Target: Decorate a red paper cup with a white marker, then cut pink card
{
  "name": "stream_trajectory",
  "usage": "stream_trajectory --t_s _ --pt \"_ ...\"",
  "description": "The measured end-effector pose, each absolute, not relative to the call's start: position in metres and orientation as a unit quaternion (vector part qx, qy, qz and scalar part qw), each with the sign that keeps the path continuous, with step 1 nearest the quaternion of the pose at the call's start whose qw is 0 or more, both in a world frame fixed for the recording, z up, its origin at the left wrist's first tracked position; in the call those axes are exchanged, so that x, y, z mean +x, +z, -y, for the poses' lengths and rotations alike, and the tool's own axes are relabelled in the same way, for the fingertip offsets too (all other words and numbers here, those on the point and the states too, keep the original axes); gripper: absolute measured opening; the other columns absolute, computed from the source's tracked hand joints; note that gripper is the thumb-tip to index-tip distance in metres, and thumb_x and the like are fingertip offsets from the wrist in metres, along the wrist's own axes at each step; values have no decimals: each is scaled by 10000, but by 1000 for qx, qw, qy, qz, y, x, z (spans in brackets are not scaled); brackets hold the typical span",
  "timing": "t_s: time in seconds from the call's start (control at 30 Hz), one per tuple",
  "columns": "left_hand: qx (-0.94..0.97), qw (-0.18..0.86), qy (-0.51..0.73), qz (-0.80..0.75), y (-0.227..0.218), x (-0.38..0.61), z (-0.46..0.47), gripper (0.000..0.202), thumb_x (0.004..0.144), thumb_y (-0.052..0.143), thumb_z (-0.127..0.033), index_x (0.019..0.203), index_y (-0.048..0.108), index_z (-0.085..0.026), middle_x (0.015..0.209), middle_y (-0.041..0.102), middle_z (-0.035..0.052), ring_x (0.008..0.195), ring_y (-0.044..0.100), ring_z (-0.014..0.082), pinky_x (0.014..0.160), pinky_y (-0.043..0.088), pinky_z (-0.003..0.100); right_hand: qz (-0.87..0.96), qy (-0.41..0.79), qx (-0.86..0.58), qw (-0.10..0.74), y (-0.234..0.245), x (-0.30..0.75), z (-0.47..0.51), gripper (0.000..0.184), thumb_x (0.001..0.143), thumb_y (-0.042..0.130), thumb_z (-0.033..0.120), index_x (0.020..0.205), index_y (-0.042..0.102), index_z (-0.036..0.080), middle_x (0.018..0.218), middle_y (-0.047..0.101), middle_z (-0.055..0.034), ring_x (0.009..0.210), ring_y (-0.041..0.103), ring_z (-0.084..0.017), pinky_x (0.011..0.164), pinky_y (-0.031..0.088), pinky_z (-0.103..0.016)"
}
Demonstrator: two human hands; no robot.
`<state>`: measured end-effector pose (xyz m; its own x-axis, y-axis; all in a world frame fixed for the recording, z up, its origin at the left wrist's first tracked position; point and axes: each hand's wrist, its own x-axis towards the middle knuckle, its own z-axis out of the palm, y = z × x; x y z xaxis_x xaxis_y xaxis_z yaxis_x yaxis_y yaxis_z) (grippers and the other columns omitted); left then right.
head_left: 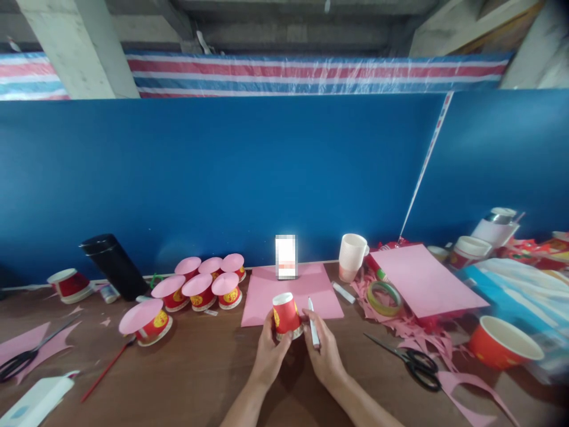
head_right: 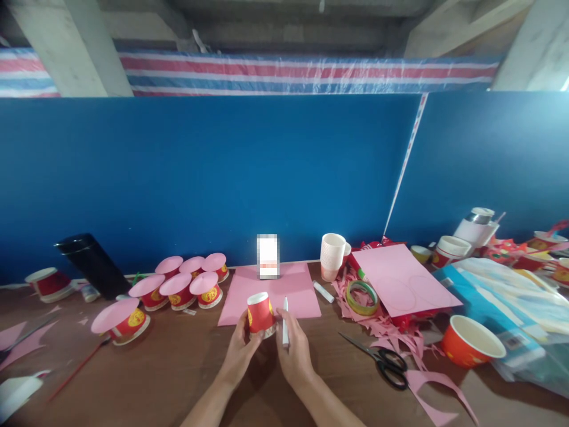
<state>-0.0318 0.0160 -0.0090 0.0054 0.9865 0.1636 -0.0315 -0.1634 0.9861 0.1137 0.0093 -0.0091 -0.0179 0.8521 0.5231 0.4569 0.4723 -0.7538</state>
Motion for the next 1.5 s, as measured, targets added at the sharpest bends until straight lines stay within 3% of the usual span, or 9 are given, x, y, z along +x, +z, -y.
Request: stream_trajectory --t_s 1.5 --pt "537 458 540 -458 -7 -31 -15 590 750 570 -277 1286 346 -174 1226 526 101 1125 488 229 961 362 355 684 200 -468 524 -7 114 -9 298 876 415 189 1163 494 190 1076 599 -92 1006 571 -197 847 481 -298"
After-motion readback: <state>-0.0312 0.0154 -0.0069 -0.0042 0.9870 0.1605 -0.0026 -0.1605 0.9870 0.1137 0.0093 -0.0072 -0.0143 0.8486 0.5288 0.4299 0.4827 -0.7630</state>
